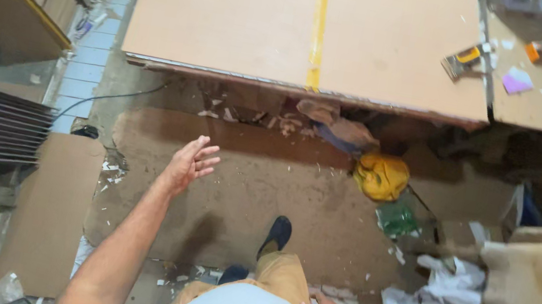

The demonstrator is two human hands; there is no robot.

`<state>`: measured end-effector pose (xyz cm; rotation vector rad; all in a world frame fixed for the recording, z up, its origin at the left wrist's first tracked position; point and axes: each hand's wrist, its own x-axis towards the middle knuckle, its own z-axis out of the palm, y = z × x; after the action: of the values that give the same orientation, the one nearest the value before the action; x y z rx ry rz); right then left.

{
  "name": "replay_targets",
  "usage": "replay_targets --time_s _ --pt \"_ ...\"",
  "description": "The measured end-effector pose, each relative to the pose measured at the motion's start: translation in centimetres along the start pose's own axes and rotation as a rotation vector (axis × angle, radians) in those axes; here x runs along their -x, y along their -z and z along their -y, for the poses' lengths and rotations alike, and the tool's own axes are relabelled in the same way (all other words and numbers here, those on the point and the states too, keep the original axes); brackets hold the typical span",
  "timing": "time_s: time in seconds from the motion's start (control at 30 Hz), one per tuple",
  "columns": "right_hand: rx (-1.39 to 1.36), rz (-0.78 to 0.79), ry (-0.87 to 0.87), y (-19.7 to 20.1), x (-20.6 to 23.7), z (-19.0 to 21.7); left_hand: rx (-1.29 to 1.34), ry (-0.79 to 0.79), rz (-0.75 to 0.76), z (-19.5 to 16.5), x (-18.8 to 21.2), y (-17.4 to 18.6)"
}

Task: The person applies yellow tape along the edges of framed backing boards on a workbench, pressing the tape down around the frame border. They stack the finished boards, carry a stack across the workshop, and use a utility knife to trim the tape at the frame corners.

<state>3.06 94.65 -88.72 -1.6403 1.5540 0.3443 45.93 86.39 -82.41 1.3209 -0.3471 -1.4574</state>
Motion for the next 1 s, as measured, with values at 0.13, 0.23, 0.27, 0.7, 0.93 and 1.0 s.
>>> replay_targets --time_s 0.13,0.23,0.27,0.7,0.93,1.0 --pt "0.147 -0.031 0.155 8.4 -9.2 3.3 0.147 -0.264 0.056 -6.2 -5.7 -0.4" --pt "0.237 -0.084 0.223 15.3 -14.8 5.5 0.211 -0.357 -0.006 -10.0 -9.2 -0.9" --pt "0.238 -0.108 0.231 17.7 -16.6 6.5 0.216 -0.354 -0.042 -11.0 -10.3 -1.2" --pt "-0.733 0.014 0.878 38.7 -34.6 25.4 0.036 -0.382 -0.328 -22.3 -24.9 0.0" --pt "-1.261 0.384 1.07 44.3 -40.3 39.9 -0.293 -0.56 -0.487 -35.4 -40.3 4.6" --pt "-1.168 0.288 1.045 45.8 -41.0 45.4 -0.464 -0.569 -0.579 -40.3 -44.8 6.0"
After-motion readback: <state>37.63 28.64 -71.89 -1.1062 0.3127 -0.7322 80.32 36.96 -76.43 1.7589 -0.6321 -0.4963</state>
